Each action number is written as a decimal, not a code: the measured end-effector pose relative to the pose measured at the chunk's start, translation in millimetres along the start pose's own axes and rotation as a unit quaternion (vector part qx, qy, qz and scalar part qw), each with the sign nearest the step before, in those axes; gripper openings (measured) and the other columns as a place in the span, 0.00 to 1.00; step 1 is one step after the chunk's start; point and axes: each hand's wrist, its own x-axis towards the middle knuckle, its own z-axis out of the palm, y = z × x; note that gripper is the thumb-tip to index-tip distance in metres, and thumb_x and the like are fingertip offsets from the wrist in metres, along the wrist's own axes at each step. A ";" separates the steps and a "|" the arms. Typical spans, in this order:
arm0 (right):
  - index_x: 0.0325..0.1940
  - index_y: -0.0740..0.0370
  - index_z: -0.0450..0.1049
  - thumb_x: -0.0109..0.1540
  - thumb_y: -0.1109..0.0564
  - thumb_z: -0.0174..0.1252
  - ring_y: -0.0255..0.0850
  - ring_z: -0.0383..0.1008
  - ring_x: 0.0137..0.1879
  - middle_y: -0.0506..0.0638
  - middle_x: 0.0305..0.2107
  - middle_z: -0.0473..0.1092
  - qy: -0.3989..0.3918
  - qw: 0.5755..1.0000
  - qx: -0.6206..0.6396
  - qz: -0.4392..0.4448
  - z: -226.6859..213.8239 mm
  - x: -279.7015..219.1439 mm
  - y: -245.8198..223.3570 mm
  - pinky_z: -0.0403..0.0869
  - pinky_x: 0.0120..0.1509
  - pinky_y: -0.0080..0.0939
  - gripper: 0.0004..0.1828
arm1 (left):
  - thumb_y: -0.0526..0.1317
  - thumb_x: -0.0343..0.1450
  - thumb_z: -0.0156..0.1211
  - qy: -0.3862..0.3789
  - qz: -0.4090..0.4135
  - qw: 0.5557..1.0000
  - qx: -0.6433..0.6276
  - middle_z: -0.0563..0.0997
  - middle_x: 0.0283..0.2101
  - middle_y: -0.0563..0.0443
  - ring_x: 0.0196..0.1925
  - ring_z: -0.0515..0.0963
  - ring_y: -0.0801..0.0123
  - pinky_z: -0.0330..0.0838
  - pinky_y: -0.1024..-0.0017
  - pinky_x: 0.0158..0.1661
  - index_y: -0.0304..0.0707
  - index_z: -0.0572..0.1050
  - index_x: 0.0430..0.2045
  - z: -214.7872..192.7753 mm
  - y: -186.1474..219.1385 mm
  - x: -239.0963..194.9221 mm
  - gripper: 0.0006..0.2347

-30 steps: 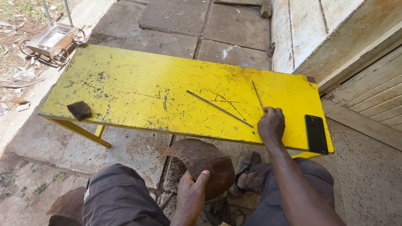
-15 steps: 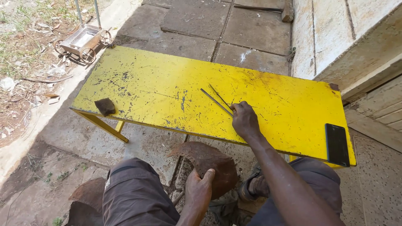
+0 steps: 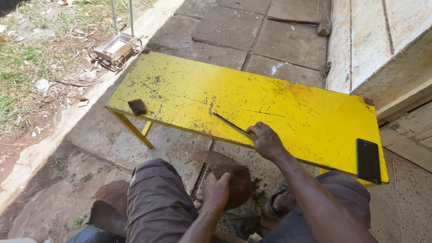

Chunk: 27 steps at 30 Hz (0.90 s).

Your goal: Filing the edges of a curved metal piece to smooth and shape it

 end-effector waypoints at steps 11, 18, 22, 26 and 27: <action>0.54 0.57 0.79 0.71 0.57 0.50 0.45 0.73 0.50 0.50 0.44 0.72 -0.008 1.000 0.010 -0.027 -5.7 -39.9 -17.8 0.76 0.55 0.48 0.13 | 0.45 0.67 0.54 0.041 -0.011 0.999 0.019 0.79 0.41 0.46 0.42 0.76 0.57 0.66 0.56 0.40 0.38 0.77 0.39 -13.2 4.9 5.6 0.14; 0.62 0.56 0.76 0.74 0.59 0.51 0.49 0.74 0.50 0.55 0.42 0.71 0.186 0.957 0.187 0.116 -54.6 -86.4 -25.2 0.75 0.59 0.58 0.14 | 0.47 0.72 0.57 0.040 0.060 0.997 -0.006 0.81 0.55 0.30 0.62 0.78 0.34 0.75 0.33 0.59 0.38 0.78 0.57 -15.4 -20.0 17.5 0.20; 0.65 0.58 0.75 0.73 0.59 0.53 0.52 0.74 0.49 0.56 0.41 0.72 0.226 0.941 0.162 0.192 -60.7 -109.1 -3.7 0.75 0.55 0.62 0.16 | 0.48 0.73 0.57 0.064 0.072 0.995 0.001 0.80 0.55 0.27 0.62 0.78 0.31 0.74 0.31 0.59 0.36 0.76 0.58 -21.0 -28.1 24.3 0.22; 0.62 0.61 0.80 0.69 0.60 0.56 0.62 0.78 0.53 0.63 0.46 0.77 0.277 0.908 0.112 0.295 -57.3 -111.8 61.5 0.76 0.57 0.62 0.18 | 0.49 0.71 0.60 0.075 0.080 0.994 0.014 0.80 0.55 0.26 0.62 0.77 0.29 0.71 0.32 0.61 0.36 0.79 0.56 -17.9 -15.3 11.8 0.21; 0.61 0.60 0.81 0.69 0.61 0.57 0.62 0.78 0.53 0.63 0.46 0.78 0.292 0.897 0.090 0.318 -54.4 -114.3 80.2 0.76 0.56 0.60 0.17 | 0.49 0.70 0.61 0.080 0.081 0.993 0.019 0.81 0.54 0.26 0.61 0.77 0.29 0.70 0.33 0.62 0.36 0.81 0.53 -15.9 -10.4 6.1 0.21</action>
